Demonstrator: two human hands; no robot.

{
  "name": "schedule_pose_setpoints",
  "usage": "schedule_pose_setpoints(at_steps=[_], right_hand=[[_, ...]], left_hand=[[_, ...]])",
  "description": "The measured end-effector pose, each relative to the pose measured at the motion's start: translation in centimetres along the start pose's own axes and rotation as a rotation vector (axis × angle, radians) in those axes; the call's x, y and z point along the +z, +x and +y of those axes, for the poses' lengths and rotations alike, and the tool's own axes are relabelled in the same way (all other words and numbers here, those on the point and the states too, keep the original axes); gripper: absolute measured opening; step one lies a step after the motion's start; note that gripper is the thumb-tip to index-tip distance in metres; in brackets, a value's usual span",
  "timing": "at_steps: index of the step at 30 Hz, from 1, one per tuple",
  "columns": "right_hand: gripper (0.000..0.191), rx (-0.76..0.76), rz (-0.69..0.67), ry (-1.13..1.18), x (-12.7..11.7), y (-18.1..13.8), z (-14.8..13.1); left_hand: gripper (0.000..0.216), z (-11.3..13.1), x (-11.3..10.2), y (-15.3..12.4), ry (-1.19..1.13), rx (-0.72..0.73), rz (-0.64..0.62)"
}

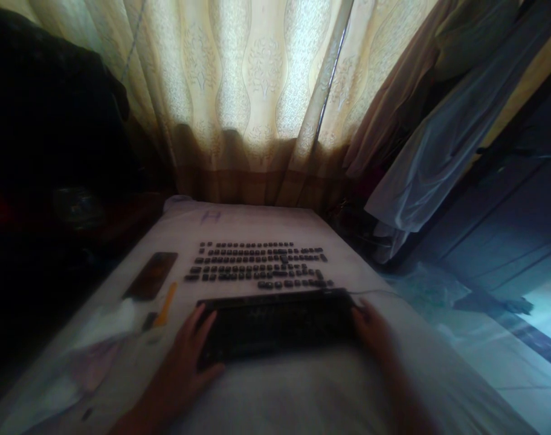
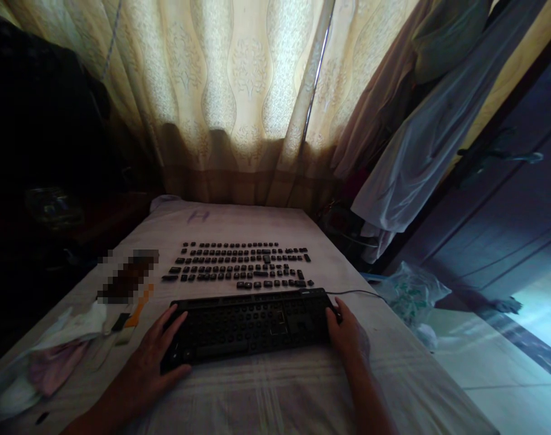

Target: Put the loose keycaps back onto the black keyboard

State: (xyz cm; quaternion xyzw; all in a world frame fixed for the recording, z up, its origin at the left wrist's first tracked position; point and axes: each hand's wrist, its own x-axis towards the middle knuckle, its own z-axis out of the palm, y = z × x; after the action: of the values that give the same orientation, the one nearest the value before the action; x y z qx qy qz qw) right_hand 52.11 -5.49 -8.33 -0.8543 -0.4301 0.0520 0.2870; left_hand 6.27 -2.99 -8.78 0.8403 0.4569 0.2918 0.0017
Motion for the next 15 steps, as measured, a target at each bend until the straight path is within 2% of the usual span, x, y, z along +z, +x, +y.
schedule_pose_setpoints(at_steps=[4, 15], right_hand=[[0.050, -0.018, -0.030, -0.014, -0.2, -0.7, -0.8], [0.042, -0.122, -0.064, -0.113, -0.5, -1.8, -3.2]], left_hand=[[0.085, -0.8, -0.1, -0.1, 0.058, 0.025, 0.036], [0.085, -2.2, -1.9, -0.1, 0.144, 0.022, 0.010]])
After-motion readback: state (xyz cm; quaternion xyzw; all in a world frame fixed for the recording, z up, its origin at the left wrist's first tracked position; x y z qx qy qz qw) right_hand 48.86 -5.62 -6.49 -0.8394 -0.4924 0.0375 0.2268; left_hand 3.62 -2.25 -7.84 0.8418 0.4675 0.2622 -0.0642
